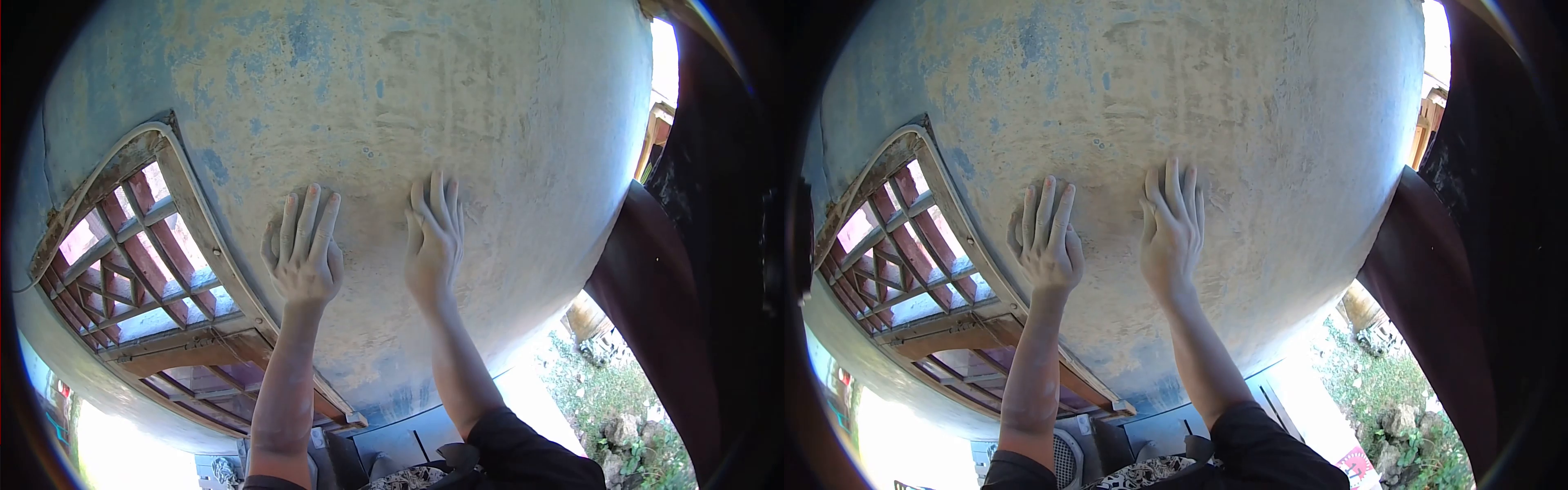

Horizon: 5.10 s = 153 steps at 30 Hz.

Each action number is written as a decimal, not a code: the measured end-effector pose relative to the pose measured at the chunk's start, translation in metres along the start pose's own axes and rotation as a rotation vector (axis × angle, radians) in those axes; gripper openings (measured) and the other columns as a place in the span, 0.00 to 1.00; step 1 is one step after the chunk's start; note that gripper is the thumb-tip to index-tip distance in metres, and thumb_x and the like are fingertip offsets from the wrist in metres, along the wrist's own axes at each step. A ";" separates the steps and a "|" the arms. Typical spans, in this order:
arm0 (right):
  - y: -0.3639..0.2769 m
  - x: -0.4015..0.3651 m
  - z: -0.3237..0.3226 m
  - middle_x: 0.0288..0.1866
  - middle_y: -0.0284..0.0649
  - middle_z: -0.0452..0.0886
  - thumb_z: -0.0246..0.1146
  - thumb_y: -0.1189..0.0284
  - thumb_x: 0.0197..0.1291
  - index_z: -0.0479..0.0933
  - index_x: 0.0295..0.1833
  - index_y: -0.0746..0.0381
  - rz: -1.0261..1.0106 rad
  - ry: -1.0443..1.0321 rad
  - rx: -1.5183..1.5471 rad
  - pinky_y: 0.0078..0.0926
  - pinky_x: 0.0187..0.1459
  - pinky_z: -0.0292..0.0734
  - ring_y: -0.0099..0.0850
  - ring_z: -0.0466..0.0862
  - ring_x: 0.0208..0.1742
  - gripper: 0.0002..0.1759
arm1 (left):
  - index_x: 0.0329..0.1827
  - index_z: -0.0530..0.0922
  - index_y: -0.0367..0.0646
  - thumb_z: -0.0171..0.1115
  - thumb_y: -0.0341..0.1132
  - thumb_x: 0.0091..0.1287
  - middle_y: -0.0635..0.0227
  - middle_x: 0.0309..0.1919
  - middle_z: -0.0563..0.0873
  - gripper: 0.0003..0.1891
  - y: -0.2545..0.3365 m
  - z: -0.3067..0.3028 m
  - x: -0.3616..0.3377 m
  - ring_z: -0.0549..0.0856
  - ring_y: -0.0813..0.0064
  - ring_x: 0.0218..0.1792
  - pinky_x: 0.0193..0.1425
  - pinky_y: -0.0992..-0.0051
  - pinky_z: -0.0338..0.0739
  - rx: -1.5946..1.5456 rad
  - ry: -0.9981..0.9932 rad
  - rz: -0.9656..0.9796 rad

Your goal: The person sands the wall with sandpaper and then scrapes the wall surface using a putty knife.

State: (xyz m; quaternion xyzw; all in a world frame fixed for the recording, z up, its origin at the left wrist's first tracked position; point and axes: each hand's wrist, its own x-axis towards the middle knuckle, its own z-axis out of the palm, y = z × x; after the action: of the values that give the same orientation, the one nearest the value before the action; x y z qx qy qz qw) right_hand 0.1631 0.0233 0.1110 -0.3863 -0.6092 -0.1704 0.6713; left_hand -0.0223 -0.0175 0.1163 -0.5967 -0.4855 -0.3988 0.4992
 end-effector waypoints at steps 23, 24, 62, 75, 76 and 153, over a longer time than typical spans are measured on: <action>0.002 -0.038 -0.001 0.82 0.40 0.74 0.64 0.75 0.73 0.84 0.68 0.60 0.036 -0.030 0.078 0.49 0.75 0.72 0.59 0.67 0.83 0.20 | 0.77 0.79 0.51 0.50 0.33 0.75 0.64 0.79 0.78 0.27 -0.001 -0.003 -0.004 0.73 0.58 0.80 0.81 0.56 0.61 -0.053 0.007 0.027; -0.001 -0.022 -0.001 0.82 0.41 0.74 0.64 0.75 0.73 0.84 0.69 0.60 0.029 -0.017 0.088 0.49 0.76 0.72 0.59 0.67 0.83 0.20 | 0.76 0.79 0.50 0.50 0.33 0.75 0.64 0.79 0.78 0.27 -0.002 -0.003 -0.004 0.73 0.58 0.80 0.81 0.56 0.61 -0.063 0.012 0.032; 0.009 -0.010 -0.011 0.82 0.38 0.74 0.62 0.78 0.72 0.80 0.73 0.58 -0.135 -0.148 -0.027 0.50 0.79 0.70 0.52 0.71 0.82 0.25 | 0.75 0.75 0.48 0.52 0.34 0.71 0.59 0.80 0.75 0.27 -0.009 -0.004 0.017 0.71 0.51 0.81 0.83 0.50 0.60 -0.093 0.006 0.107; 0.013 -0.010 -0.015 0.87 0.36 0.65 0.63 0.77 0.72 0.82 0.71 0.55 -0.079 -0.140 -0.008 0.49 0.82 0.67 0.50 0.64 0.86 0.23 | 0.74 0.78 0.52 0.53 0.31 0.65 0.67 0.79 0.77 0.30 -0.008 -0.005 0.007 0.73 0.60 0.81 0.82 0.56 0.61 -0.117 0.022 0.084; 0.013 0.002 -0.015 0.88 0.37 0.64 0.63 0.77 0.72 0.83 0.70 0.56 -0.025 -0.065 0.028 0.49 0.82 0.67 0.50 0.63 0.87 0.22 | 0.74 0.78 0.52 0.53 0.31 0.65 0.67 0.79 0.77 0.30 -0.008 -0.005 0.007 0.73 0.60 0.81 0.82 0.56 0.61 -0.115 0.021 0.090; 0.012 -0.008 -0.014 0.83 0.57 0.69 0.68 0.71 0.72 0.88 0.64 0.58 0.049 0.046 -0.029 0.51 0.78 0.64 0.57 0.68 0.83 0.17 | 0.74 0.77 0.48 0.54 0.43 0.80 0.57 0.79 0.76 0.23 0.031 0.014 -0.017 0.67 0.48 0.83 0.83 0.51 0.52 -0.079 0.071 -0.165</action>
State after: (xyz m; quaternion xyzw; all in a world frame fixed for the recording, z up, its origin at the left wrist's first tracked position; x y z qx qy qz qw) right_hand 0.1796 0.0191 0.1004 -0.4068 -0.5815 -0.1716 0.6833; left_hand 0.0039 -0.0076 0.0911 -0.5595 -0.4990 -0.4781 0.4576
